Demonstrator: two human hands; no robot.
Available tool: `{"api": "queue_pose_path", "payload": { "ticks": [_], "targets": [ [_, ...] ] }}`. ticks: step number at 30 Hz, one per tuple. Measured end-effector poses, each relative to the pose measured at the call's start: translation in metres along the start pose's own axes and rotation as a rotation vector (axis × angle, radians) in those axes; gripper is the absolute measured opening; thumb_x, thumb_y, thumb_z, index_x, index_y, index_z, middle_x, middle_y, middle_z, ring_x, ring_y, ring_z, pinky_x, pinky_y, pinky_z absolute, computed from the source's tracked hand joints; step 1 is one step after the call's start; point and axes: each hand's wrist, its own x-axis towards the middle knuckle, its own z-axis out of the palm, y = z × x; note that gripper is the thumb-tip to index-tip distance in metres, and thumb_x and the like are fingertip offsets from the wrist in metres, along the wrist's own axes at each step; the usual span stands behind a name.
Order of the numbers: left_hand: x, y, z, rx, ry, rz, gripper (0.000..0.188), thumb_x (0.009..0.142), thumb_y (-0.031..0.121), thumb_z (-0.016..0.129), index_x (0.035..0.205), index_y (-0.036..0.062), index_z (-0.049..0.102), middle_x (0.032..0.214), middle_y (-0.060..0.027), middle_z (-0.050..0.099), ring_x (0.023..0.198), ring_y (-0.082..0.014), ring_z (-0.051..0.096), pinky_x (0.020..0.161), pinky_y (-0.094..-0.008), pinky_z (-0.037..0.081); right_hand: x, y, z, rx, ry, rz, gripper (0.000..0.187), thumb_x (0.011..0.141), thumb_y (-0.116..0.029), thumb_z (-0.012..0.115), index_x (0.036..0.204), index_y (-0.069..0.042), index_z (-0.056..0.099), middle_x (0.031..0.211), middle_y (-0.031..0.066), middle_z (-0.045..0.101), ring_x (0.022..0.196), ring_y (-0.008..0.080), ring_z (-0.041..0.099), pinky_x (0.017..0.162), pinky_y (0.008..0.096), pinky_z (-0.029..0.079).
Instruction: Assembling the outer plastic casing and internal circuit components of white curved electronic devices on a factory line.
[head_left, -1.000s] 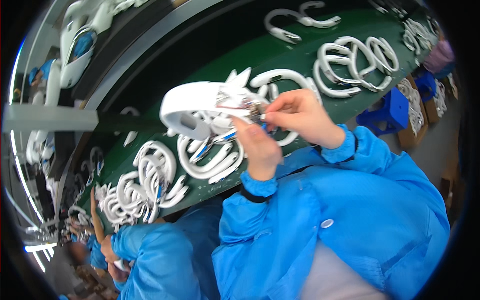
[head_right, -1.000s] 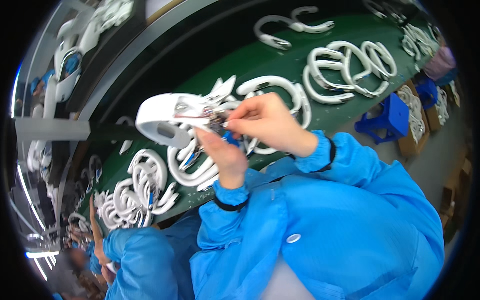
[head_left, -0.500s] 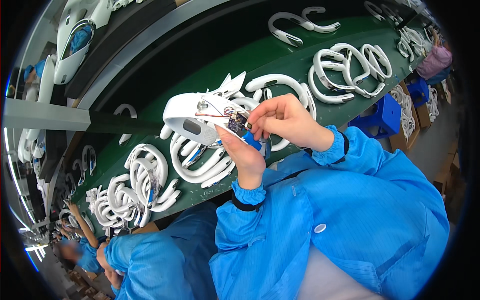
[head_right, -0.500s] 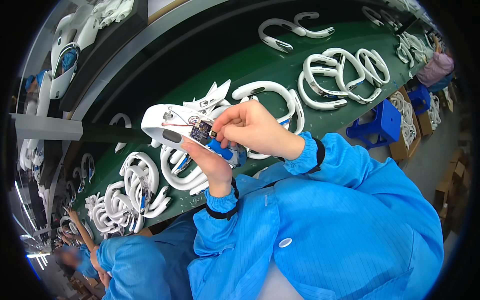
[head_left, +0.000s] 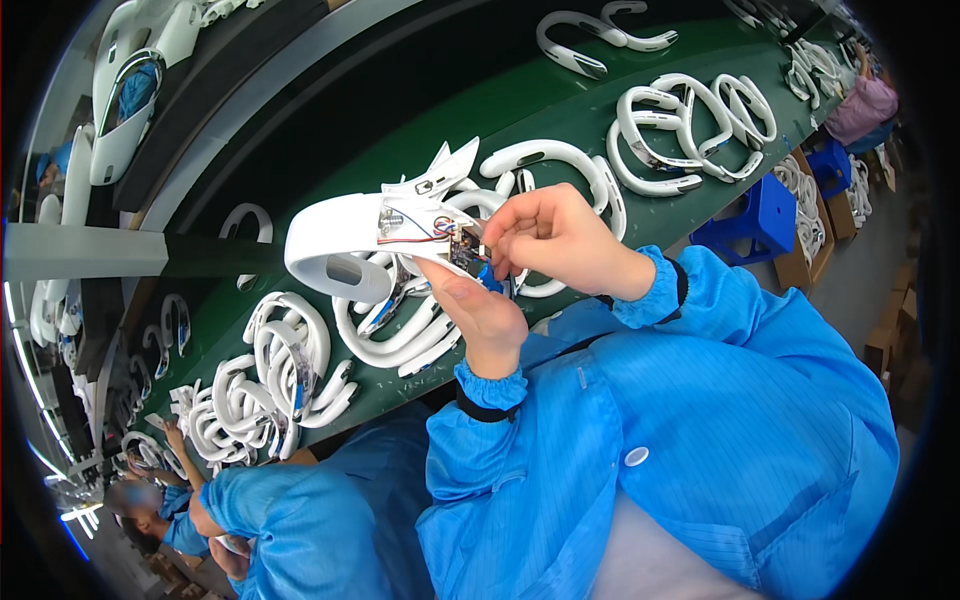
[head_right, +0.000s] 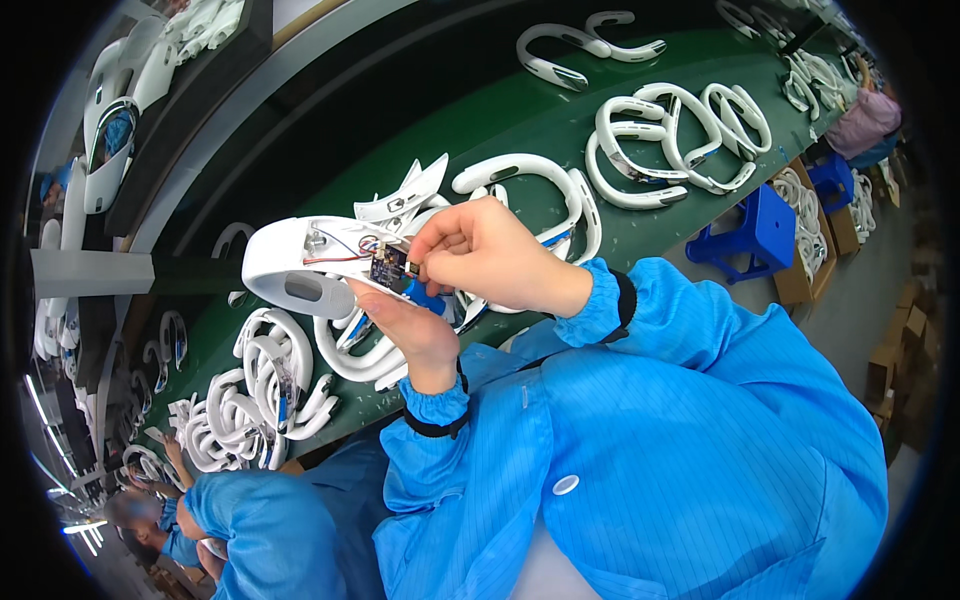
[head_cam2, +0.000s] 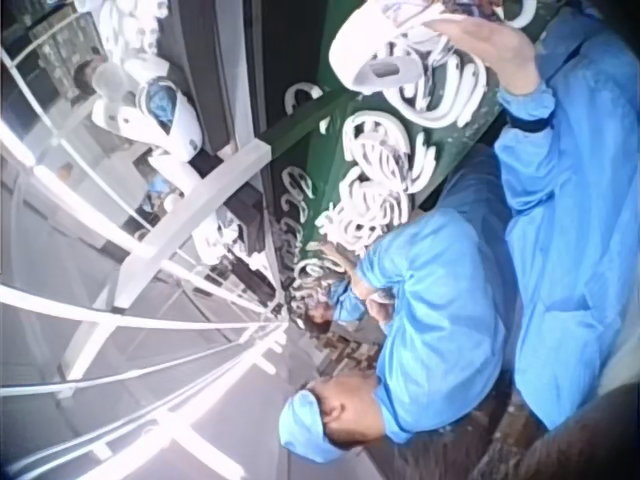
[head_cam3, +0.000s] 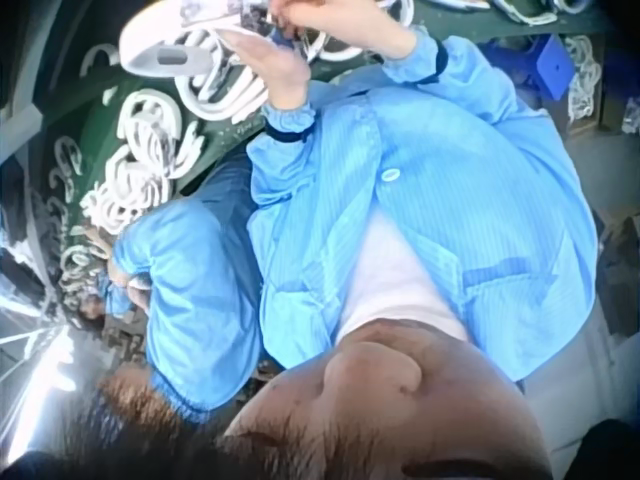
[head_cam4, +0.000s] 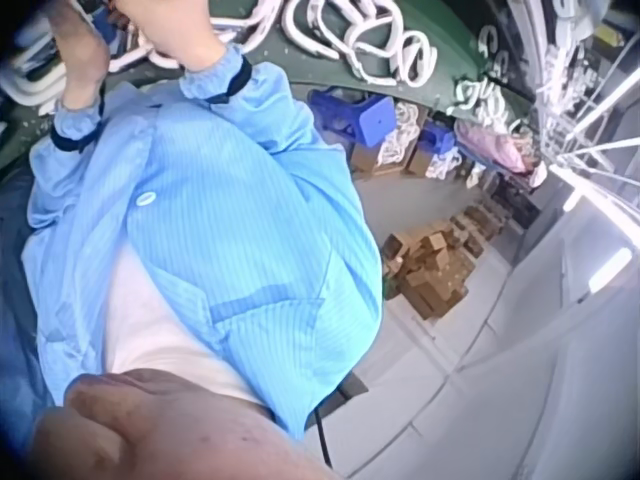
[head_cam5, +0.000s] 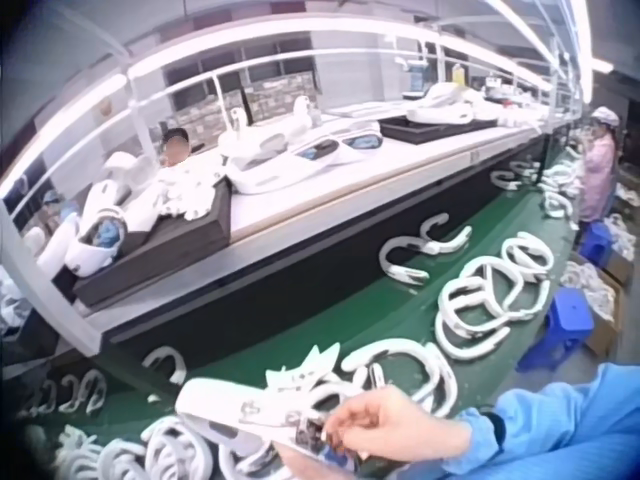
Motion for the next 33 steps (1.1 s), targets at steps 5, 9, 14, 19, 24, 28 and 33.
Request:
{"api": "queue_pose_path", "payload": {
  "ticks": [5,9,14,19,24,28,33],
  "targets": [
    [0.0,0.003,-0.003,-0.013,-0.012,-0.079,0.097,0.083,0.073,0.024,0.136,-0.0083,0.015,0.096,-0.0133,0.049,0.077,-0.0152,0.049,0.063,-0.0253,0.04,0.002,-0.001,0.002,0.05,0.001,0.046,0.012,0.08,0.0,0.06,0.089,0.007,0.06,0.076,0.0092,0.063,0.068,0.0118,0.062,0.065,0.0246,0.051],
    [0.003,0.003,-0.001,-0.001,-0.002,-0.035,0.097,0.083,0.074,0.024,0.136,-0.0077,0.015,0.097,-0.0133,0.049,0.078,-0.0152,0.05,0.063,-0.0258,0.041,0.001,0.006,0.006,-0.071,0.043,-0.041,0.012,0.079,0.0,0.06,0.089,0.007,0.061,0.076,0.0077,0.063,0.068,0.0107,0.06,0.064,0.0241,0.05],
    [0.003,0.0,-0.015,-0.074,0.058,-0.105,0.083,0.085,0.072,0.019,0.124,-0.0003,0.034,0.091,-0.0155,0.058,0.075,-0.0211,0.059,0.066,-0.0309,0.049,-0.001,0.017,-0.027,-0.557,0.138,-0.038,0.006,0.076,0.0,0.059,0.08,0.004,0.061,0.075,0.0047,0.063,0.067,0.0081,0.058,0.063,0.0228,0.049],
    [0.01,0.017,-0.033,-0.342,-0.024,-0.285,0.085,0.084,0.073,0.016,0.119,0.0001,0.04,0.081,-0.0176,0.06,0.065,-0.0257,0.061,0.059,-0.0353,0.05,-0.005,0.067,-0.094,-1.221,0.04,-0.056,0.013,0.074,-0.011,0.064,0.082,-0.001,0.061,0.067,0.012,0.063,0.06,0.0243,0.06,0.058,0.035,0.047],
    [0.012,0.03,-0.038,-0.664,-0.199,-0.474,0.087,0.085,0.072,0.011,0.125,-0.0001,0.039,0.082,-0.0205,0.059,0.065,-0.0305,0.06,0.057,-0.0391,0.049,0.001,0.046,-0.091,-1.213,0.048,0.18,0.01,0.076,-0.004,0.057,0.085,-0.005,0.061,0.086,0.0121,0.06,0.073,0.0267,0.059,0.063,0.0344,0.047],
    [0.012,0.031,-0.031,-0.707,-0.248,-0.57,0.088,0.085,0.072,0.009,0.127,-0.0003,0.038,0.083,-0.022,0.06,0.065,-0.0315,0.06,0.057,-0.0397,0.049,0.007,0.054,-0.097,-1.355,0.073,-0.432,0.01,0.075,-0.001,0.056,0.084,-0.004,0.06,0.087,0.0104,0.06,0.076,0.0257,0.058,0.064,0.0296,0.046],
    [0.014,0.029,-0.031,-0.699,-0.245,-0.606,0.089,0.085,0.071,0.006,0.127,-0.0017,0.038,0.084,-0.0214,0.059,0.066,-0.0314,0.06,0.058,-0.0397,0.049,-0.004,-0.007,-0.038,-0.738,0.036,-0.508,0.02,0.069,-0.001,0.064,0.089,-0.004,0.063,0.081,0.0092,0.059,0.079,0.0235,0.056,0.069,0.0323,0.046]
  ]
}}
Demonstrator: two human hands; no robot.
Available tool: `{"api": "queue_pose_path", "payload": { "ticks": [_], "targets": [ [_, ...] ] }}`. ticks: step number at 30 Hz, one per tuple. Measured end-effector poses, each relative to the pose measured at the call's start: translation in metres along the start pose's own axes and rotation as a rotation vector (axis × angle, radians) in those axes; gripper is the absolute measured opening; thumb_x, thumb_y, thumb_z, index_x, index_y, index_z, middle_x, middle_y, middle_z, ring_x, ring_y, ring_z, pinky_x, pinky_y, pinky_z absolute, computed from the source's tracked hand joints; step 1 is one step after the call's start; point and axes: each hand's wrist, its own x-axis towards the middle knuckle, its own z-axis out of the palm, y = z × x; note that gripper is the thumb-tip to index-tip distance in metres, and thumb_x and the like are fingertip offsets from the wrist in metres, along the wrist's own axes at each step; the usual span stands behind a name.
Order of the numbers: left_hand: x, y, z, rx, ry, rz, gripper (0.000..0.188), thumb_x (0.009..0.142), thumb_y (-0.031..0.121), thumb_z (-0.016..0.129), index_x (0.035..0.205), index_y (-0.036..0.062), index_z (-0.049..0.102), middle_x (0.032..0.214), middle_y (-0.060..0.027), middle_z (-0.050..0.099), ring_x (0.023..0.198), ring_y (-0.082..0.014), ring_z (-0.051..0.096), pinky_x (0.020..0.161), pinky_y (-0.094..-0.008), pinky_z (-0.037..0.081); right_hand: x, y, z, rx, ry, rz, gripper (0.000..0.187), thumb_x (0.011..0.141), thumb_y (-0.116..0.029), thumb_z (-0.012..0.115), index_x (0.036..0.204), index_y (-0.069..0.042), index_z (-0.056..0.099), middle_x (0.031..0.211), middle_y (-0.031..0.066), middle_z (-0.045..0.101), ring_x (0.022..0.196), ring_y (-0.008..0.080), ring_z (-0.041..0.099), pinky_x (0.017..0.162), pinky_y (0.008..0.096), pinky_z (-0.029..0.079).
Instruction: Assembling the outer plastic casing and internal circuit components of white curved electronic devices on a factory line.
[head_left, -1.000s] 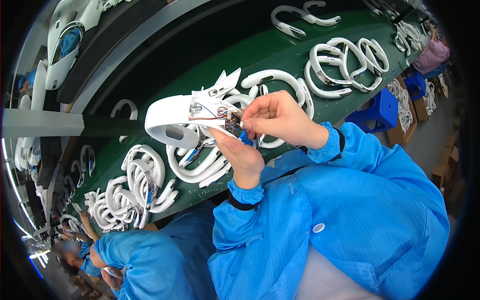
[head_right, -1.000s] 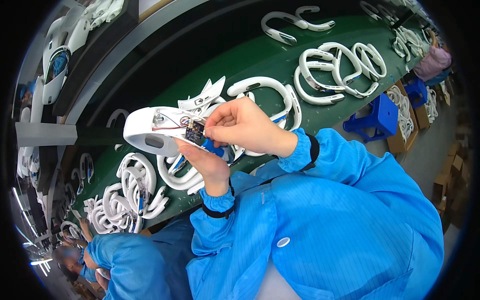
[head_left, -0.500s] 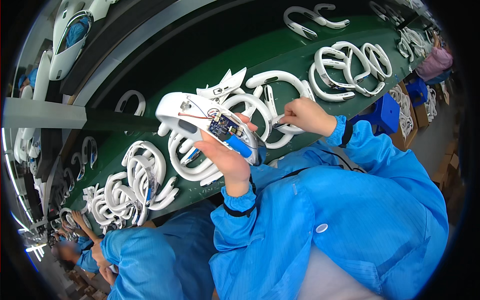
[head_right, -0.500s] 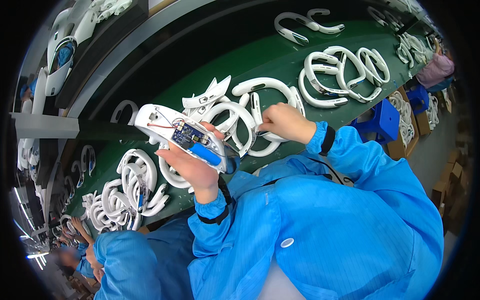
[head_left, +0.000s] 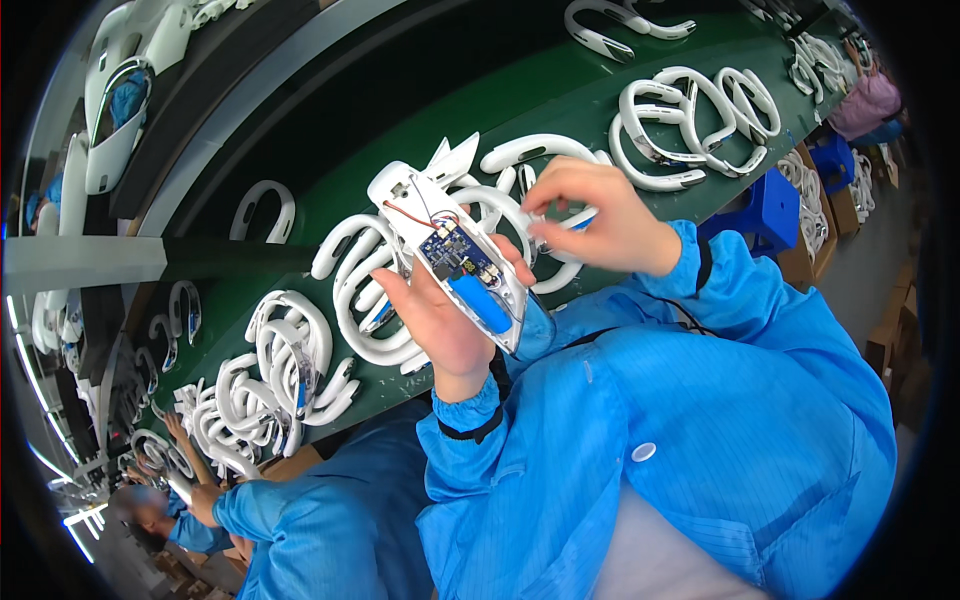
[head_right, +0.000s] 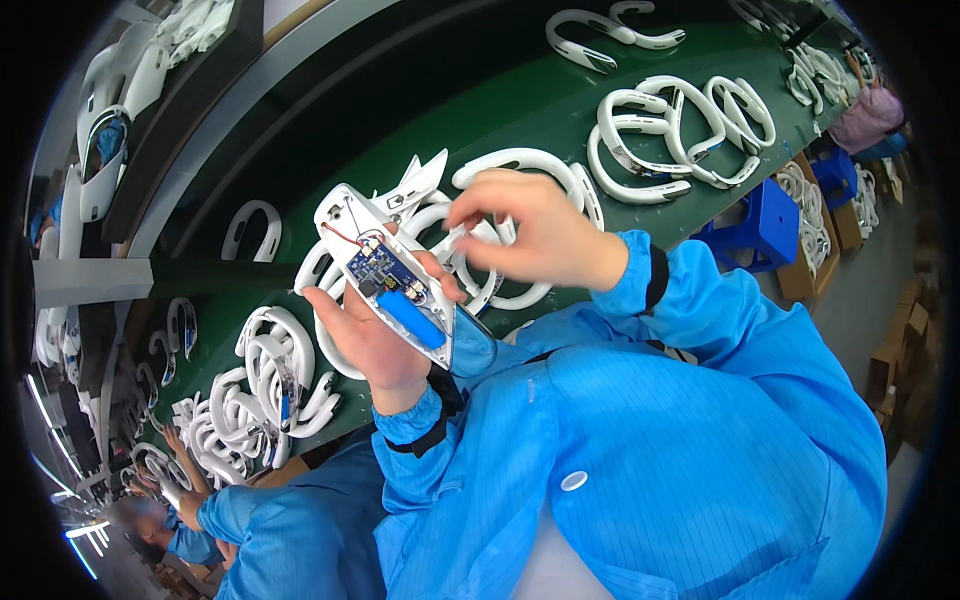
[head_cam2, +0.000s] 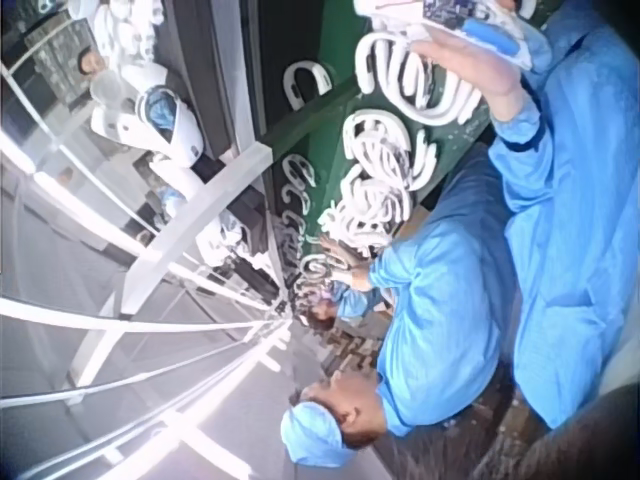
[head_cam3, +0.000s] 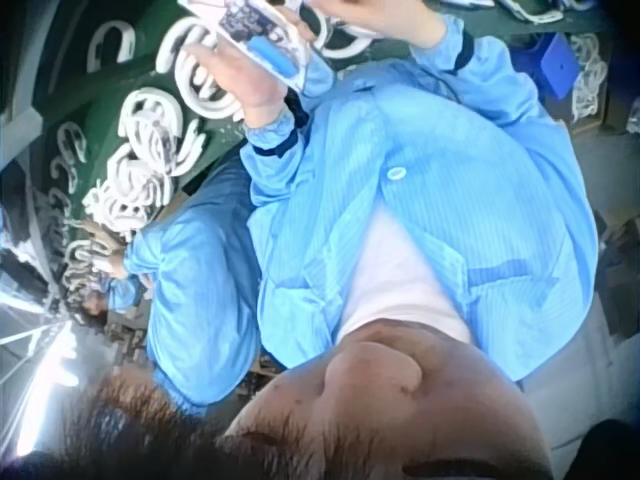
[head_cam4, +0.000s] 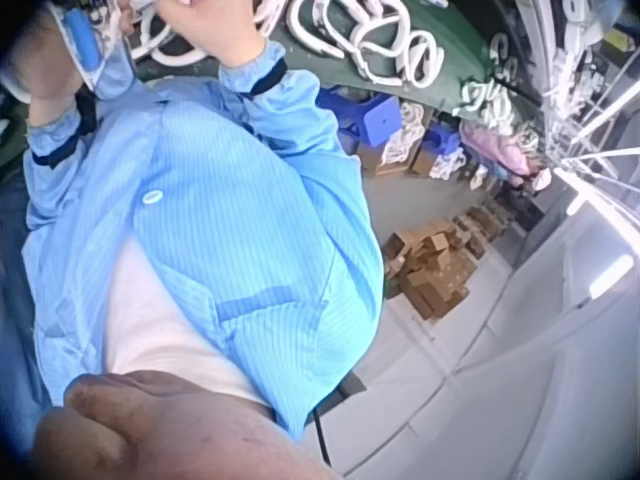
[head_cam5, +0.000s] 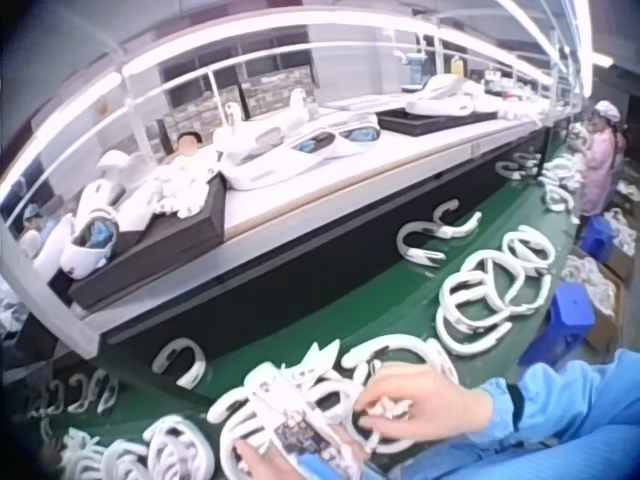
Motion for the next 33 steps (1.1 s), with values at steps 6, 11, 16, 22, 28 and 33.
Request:
{"api": "queue_pose_path", "payload": {
  "ticks": [6,11,16,22,28,33],
  "targets": [
    [0.003,-0.004,0.0,0.141,0.044,0.08,0.083,0.09,0.065,0.008,0.123,-0.0024,0.042,0.101,-0.0143,0.057,0.088,-0.0236,0.055,0.075,-0.0336,0.046,0.016,-0.016,0.026,-0.057,0.052,-0.337,0.028,0.063,-0.003,0.074,0.089,-0.005,0.064,0.081,0.0058,0.056,0.072,0.0194,0.051,0.063,0.0305,0.042],
    [0.001,-0.006,-0.001,0.097,0.104,0.09,0.081,0.092,0.063,0.011,0.13,-0.0029,0.039,0.116,-0.0125,0.053,0.106,-0.0223,0.05,0.091,-0.0339,0.04,0.02,-0.016,0.029,-0.134,0.014,-0.308,0.027,0.059,-0.003,0.072,0.084,-0.006,0.063,0.076,0.0041,0.053,0.07,0.0193,0.049,0.06,0.0307,0.04],
    [0.003,-0.01,0.001,0.126,0.096,0.1,0.082,0.091,0.063,0.012,0.123,-0.0051,0.044,0.113,-0.0136,0.055,0.103,-0.0223,0.052,0.091,-0.0339,0.04,0.022,-0.011,0.026,-0.12,0.009,-0.399,0.027,0.057,-0.003,0.072,0.082,-0.005,0.061,0.066,0.0035,0.048,0.063,0.0201,0.047,0.058,0.0301,0.038],
    [0.002,-0.011,0.003,0.157,0.014,0.083,0.079,0.092,0.062,0.008,0.124,-0.0024,0.042,0.107,-0.0105,0.055,0.096,-0.0194,0.053,0.084,-0.0313,0.042,0.016,-0.01,0.024,-0.099,-0.015,-0.368,0.024,0.061,-0.004,0.072,0.083,-0.004,0.062,0.067,0.0045,0.049,0.062,0.0199,0.046,0.057,0.0297,0.038],
    [0.003,-0.02,0.011,0.078,0.158,0.052,0.084,0.09,0.064,0.01,0.121,-0.0049,0.046,0.107,-0.0149,0.058,0.096,-0.0226,0.056,0.081,-0.0337,0.046,0.007,-0.007,0.009,0.02,0.038,-0.182,0.013,0.071,-0.008,0.067,0.082,-0.006,0.06,0.069,0.0041,0.05,0.067,0.0181,0.048,0.059,0.029,0.039],
    [0.006,-0.04,0.024,0.211,0.132,0.041,0.074,0.092,0.062,0.016,0.124,0.0006,0.042,0.102,-0.015,0.059,0.09,-0.0217,0.059,0.077,-0.0343,0.048,-0.02,0.031,0.018,0.956,-0.065,0.446,0.046,0.092,-0.029,0.041,0.129,-0.002,0.043,0.125,0.0086,0.048,0.111,0.0152,0.047,0.094,0.0292,0.036]
  ]
}}
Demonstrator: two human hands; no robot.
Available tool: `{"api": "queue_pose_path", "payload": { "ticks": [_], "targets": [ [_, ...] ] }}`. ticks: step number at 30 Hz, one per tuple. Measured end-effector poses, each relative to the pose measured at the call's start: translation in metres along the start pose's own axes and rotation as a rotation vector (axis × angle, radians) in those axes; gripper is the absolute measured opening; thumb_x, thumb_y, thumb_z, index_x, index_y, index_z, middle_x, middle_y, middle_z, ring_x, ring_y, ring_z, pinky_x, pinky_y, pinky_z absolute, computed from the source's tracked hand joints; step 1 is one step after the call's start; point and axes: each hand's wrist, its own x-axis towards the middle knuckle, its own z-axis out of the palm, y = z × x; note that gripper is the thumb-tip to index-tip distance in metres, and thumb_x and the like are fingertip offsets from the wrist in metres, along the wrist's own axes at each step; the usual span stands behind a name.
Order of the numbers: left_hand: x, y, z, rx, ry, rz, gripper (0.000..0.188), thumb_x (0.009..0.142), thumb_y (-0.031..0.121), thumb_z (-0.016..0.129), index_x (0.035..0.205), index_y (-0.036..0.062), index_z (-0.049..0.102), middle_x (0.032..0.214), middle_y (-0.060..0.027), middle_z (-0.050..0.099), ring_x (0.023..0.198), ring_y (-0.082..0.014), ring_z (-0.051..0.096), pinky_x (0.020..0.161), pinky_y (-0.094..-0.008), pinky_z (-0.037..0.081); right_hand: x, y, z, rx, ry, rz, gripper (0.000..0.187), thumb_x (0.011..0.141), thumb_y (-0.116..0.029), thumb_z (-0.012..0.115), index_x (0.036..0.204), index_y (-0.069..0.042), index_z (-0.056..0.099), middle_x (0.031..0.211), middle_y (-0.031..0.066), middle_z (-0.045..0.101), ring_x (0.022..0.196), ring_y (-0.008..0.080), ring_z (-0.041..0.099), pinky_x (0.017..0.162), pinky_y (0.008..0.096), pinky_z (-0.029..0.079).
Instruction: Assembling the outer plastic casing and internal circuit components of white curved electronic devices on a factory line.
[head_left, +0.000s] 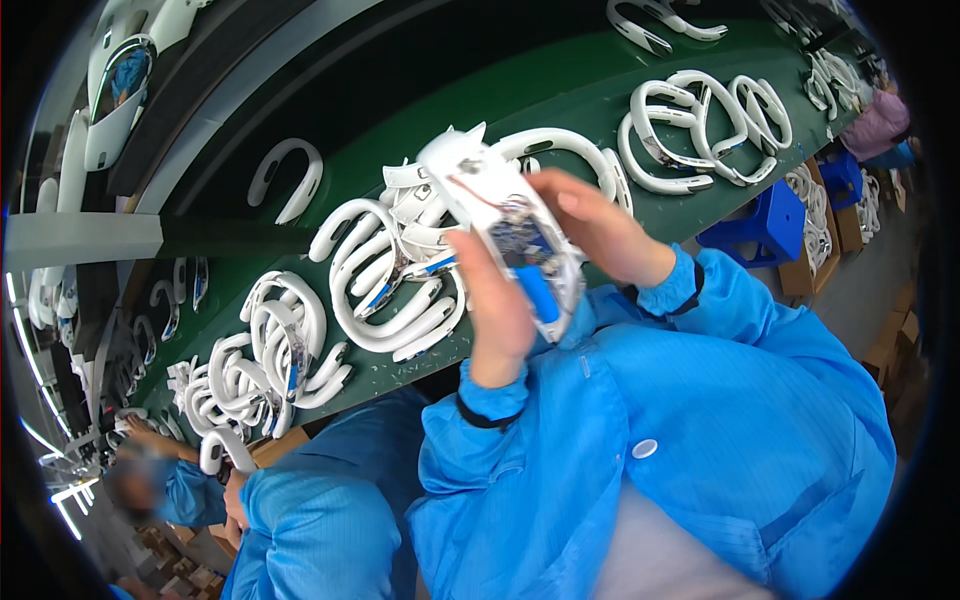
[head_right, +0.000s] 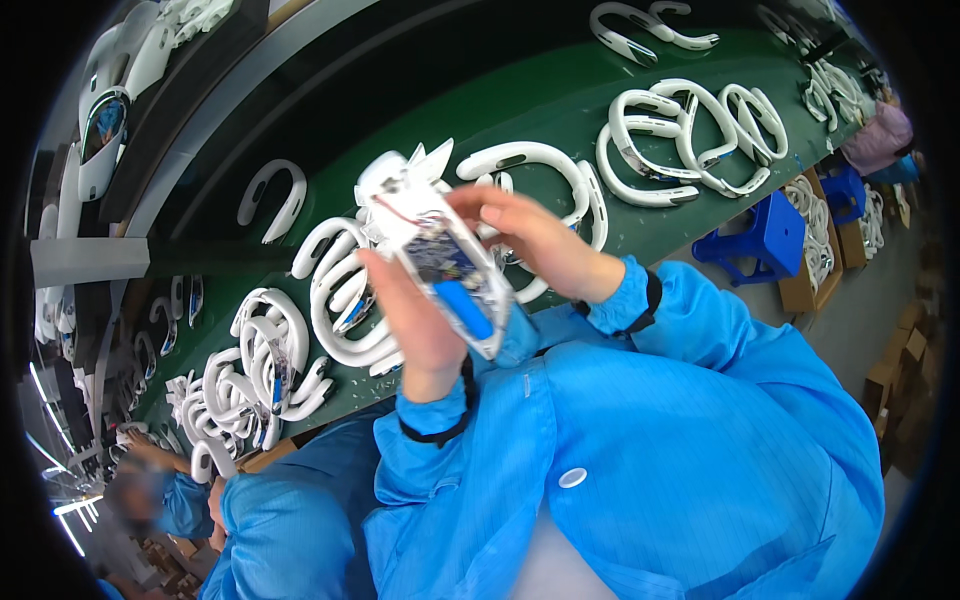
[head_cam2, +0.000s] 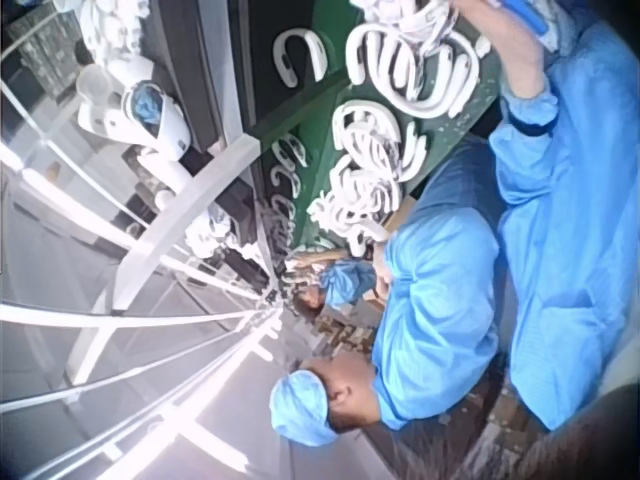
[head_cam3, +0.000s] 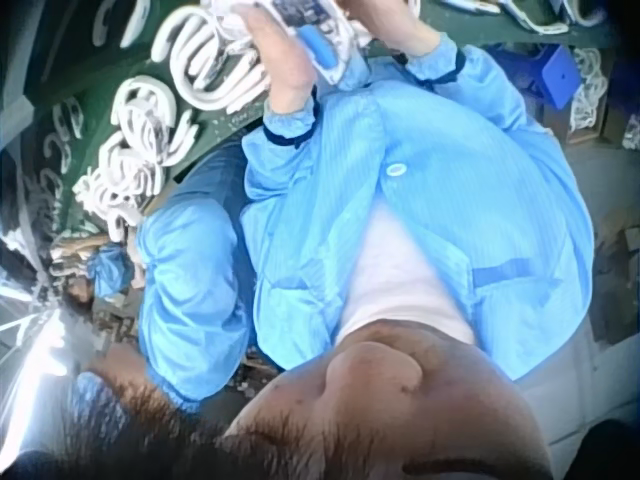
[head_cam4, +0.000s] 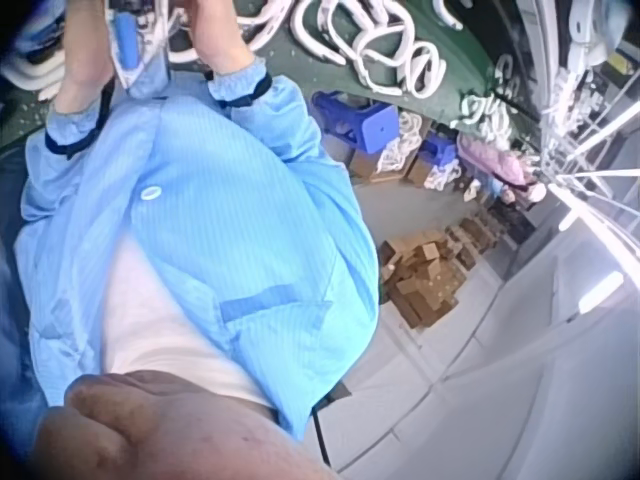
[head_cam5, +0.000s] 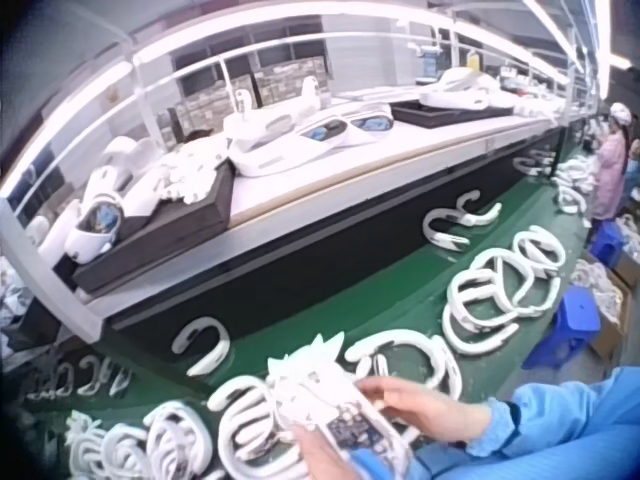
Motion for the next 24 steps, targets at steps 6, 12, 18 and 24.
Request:
{"api": "queue_pose_path", "payload": {
  "ticks": [6,12,18,24],
  "targets": [
    [0.028,-0.021,0.022,0.999,0.174,0.77,0.071,0.093,0.055,0.018,0.121,-0.0064,0.04,0.111,-0.0216,0.039,0.108,-0.0337,0.031,0.095,-0.0449,0.019,-0.011,-0.013,0.007,0.264,0.085,0.063,0.062,0.097,-0.049,0.02,0.133,-0.002,0.038,0.117,0.0135,0.057,0.104,0.0204,0.057,0.091,0.0314,0.046],
    [0.032,0.015,-0.131,1.019,0.526,0.278,0.021,0.088,0.01,0.049,0.101,-0.0033,0.059,0.088,-0.0121,0.063,0.076,-0.019,0.058,0.069,-0.031,0.045,-0.023,-0.034,-0.018,0.339,0.214,0.07,0.065,0.095,-0.053,0.018,0.127,-0.002,0.042,0.071,0.0117,0.056,0.057,0.0203,0.055,0.055,0.0297,0.045],
    [0.031,-0.015,-0.279,1.771,0.616,0.344,0.028,0.072,0.007,0.061,0.098,-0.0011,0.06,0.095,-0.0185,0.061,0.084,-0.0293,0.059,0.074,-0.0396,0.047,-0.027,-0.038,-0.037,0.282,0.084,0.102,0.063,0.096,-0.05,0.018,0.126,-0.001,0.044,0.075,0.0143,0.061,0.057,0.0185,0.058,0.053,0.0279,0.048],
    [0.031,-0.052,-0.208,1.589,0.3,0.486,0.021,0.071,0.005,0.061,0.092,0.0036,0.06,0.096,-0.0157,0.057,0.092,-0.0326,0.051,0.079,-0.0428,0.041,-0.019,-0.042,-0.044,0.23,0.1,0.132,0.064,0.096,-0.051,0.019,0.124,0.0,0.045,0.075,0.013,0.061,0.058,0.0191,0.058,0.054,0.0283,0.048]
  ]
}}
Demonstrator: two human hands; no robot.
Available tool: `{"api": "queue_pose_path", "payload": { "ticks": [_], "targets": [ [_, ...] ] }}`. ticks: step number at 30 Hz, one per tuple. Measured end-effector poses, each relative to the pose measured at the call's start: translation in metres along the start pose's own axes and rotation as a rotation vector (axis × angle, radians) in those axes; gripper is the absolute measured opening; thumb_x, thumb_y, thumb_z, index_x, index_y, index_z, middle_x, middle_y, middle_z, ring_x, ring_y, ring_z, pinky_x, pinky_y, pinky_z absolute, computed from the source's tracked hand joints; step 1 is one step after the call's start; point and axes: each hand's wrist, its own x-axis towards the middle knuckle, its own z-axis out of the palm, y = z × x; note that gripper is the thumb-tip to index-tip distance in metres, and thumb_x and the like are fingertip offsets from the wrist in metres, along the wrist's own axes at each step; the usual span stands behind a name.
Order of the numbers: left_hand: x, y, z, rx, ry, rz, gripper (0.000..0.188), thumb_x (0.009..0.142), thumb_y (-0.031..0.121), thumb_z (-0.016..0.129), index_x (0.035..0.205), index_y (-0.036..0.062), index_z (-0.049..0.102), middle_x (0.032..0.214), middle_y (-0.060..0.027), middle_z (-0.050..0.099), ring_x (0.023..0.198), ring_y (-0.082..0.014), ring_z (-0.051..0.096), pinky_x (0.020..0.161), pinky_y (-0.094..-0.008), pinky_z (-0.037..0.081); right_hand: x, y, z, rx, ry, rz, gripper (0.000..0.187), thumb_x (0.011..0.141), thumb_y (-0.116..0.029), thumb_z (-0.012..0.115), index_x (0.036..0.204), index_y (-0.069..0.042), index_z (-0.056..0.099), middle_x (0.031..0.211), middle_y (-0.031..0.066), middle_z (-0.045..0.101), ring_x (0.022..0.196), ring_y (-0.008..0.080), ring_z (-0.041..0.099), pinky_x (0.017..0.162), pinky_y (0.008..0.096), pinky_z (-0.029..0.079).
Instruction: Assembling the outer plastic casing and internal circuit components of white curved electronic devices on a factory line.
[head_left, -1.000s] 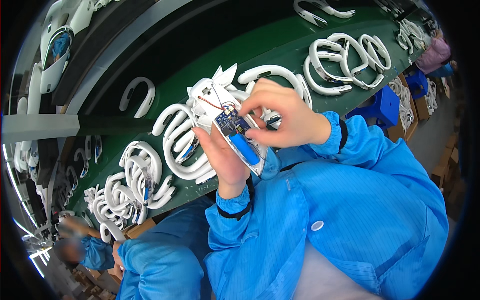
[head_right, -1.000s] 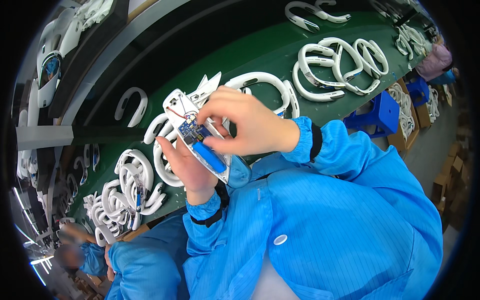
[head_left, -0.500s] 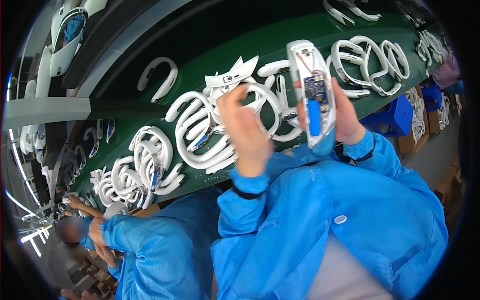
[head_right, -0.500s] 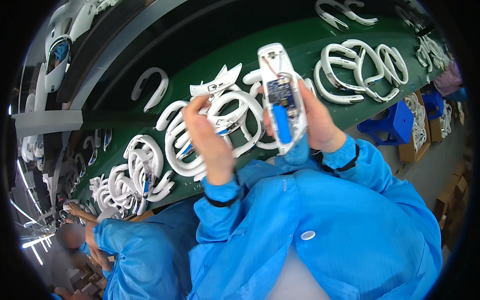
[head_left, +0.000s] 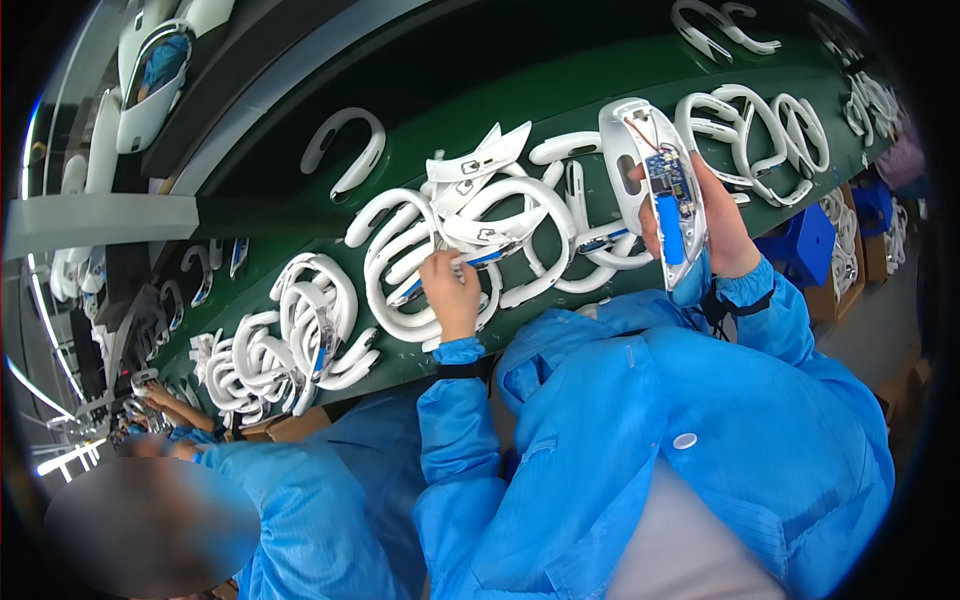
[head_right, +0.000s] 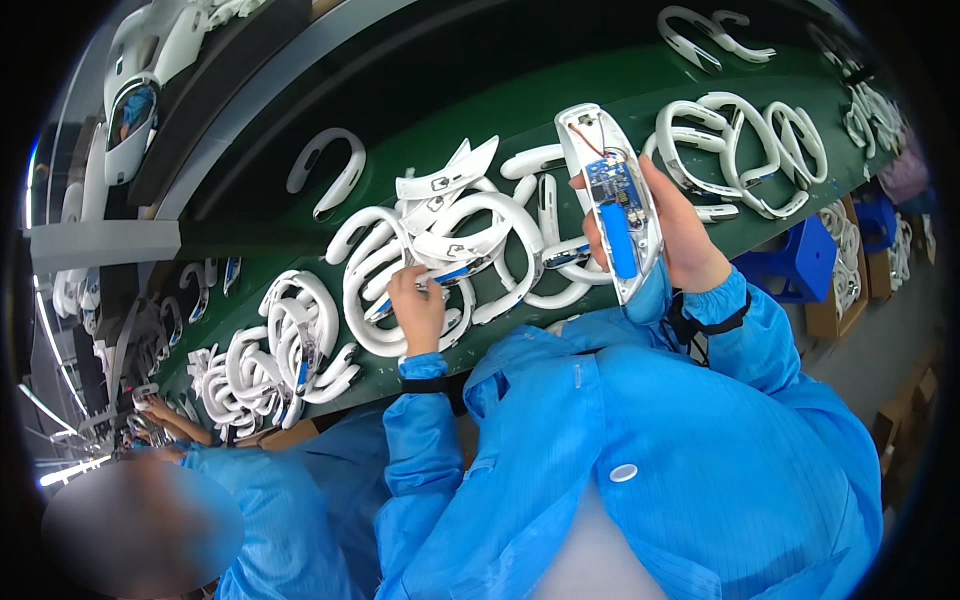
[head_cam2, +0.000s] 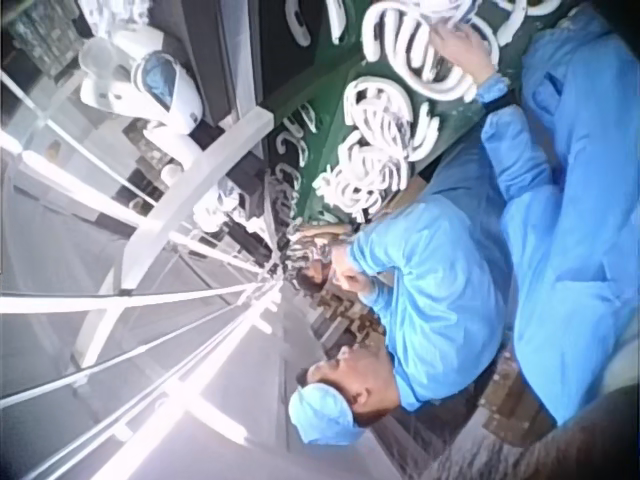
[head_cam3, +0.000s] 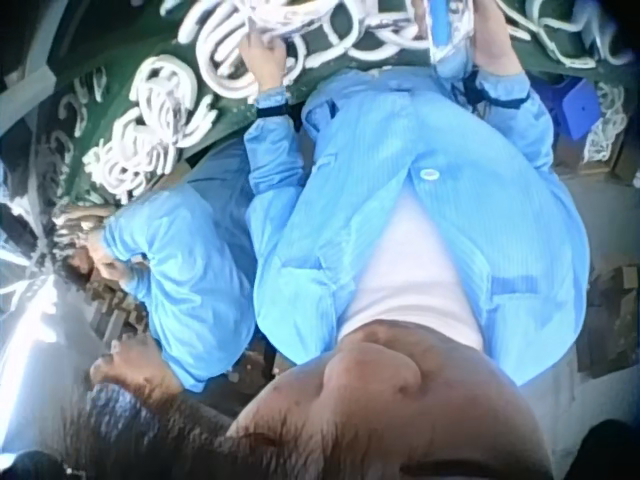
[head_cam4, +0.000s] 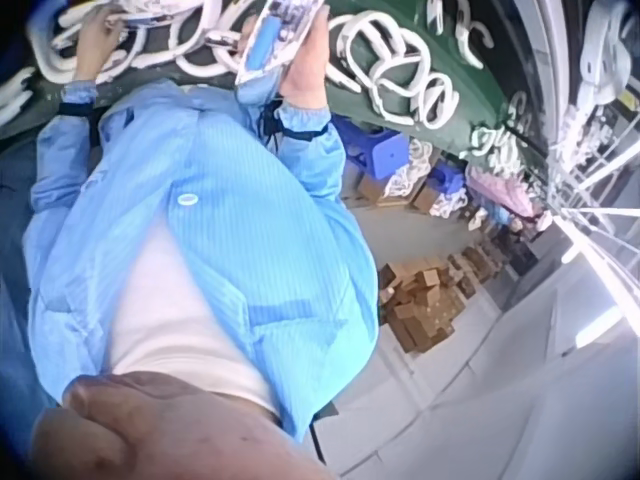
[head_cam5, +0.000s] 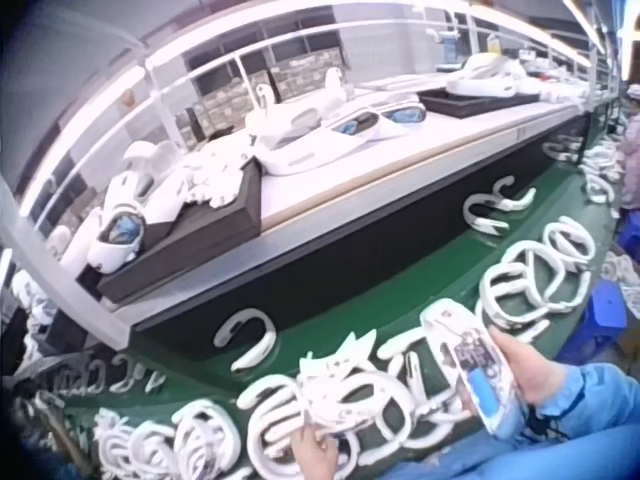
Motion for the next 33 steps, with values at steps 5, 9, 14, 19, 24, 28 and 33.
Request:
{"api": "queue_pose_path", "payload": {
  "ticks": [5,9,14,19,24,28,33],
  "targets": [
    [0.029,0.061,0.012,0.017,-0.147,0.203,0.034,0.068,0.014,0.066,0.101,0.0077,0.06,0.1,-0.0115,0.057,0.098,-0.0302,0.052,0.08,-0.0452,0.041,-0.002,-0.001,0.001,0.0,0.009,0.025,0.064,0.096,-0.051,0.022,0.125,0.0,0.045,0.075,0.0122,0.061,0.061,0.0186,0.059,0.057,0.0278,0.049],
    [0.034,0.048,0.039,0.052,-0.421,0.161,0.021,0.078,0.019,0.063,0.096,0.0096,0.061,0.086,-0.0081,0.061,0.084,-0.0296,0.059,0.08,-0.0478,0.041,-0.009,0.005,0.007,0.073,0.153,0.053,0.063,0.095,-0.053,0.024,0.124,-0.002,0.046,0.075,0.0111,0.061,0.06,0.0168,0.059,0.056,0.0264,0.049],
    [0.032,0.08,-0.023,-0.309,-0.182,-0.041,0.013,0.086,0.014,0.055,0.094,0.0031,0.056,0.082,-0.0105,0.061,0.076,-0.0213,0.061,0.071,-0.0385,0.047,-0.01,0.008,-0.002,0.019,0.101,0.027,0.063,0.095,-0.054,0.02,0.124,-0.004,0.046,0.071,0.0118,0.06,0.055,0.0172,0.057,0.05,0.0257,0.047],
    [0.016,0.109,-0.074,-1.835,-0.142,-0.716,0.018,0.091,0.031,0.05,0.087,0.0149,0.044,0.063,0.0023,0.042,0.048,-0.0103,0.038,0.038,-0.0249,0.03,-0.004,0.006,0.013,0.044,0.003,-0.045,0.069,0.095,-0.056,0.015,0.131,-0.003,0.04,0.068,0.0113,0.057,0.054,0.017,0.056,0.05,0.0259,0.047],
    [-0.033,0.172,-0.084,-1.68,-0.579,-0.693,0.047,0.078,0.009,0.061,0.115,0.0113,0.034,0.075,-0.003,0.041,0.051,-0.0091,0.038,0.041,-0.0233,0.034,0.007,0.002,0.019,0.086,-0.096,-0.034,0.066,0.096,-0.054,0.017,0.133,-0.003,0.037,0.072,0.0119,0.057,0.056,0.0179,0.056,0.054,0.0276,0.048],
    [-0.043,0.196,-0.089,-1.53,-0.56,-0.655,0.043,0.078,0.004,0.058,0.114,0.0027,0.033,0.08,-0.0044,0.047,0.058,-0.0108,0.046,0.054,-0.0275,0.044,-0.001,-0.005,0.008,0.099,-0.106,0.026,0.067,0.095,-0.056,0.018,0.129,-0.003,0.04,0.071,0.0116,0.058,0.053,0.0168,0.056,0.049,0.0252,0.047],
    [-0.051,0.222,-0.111,-0.704,-0.957,-0.403,0.048,0.079,0.015,0.067,0.116,-0.0009,0.042,0.095,-0.0077,0.053,0.082,-0.011,0.052,0.074,-0.0244,0.044,-0.015,-0.019,-0.013,0.076,-0.113,0.046,0.068,0.094,-0.058,0.019,0.127,-0.003,0.042,0.071,0.011,0.06,0.055,0.0162,0.056,0.05,0.0256,0.046]
  ]
}}
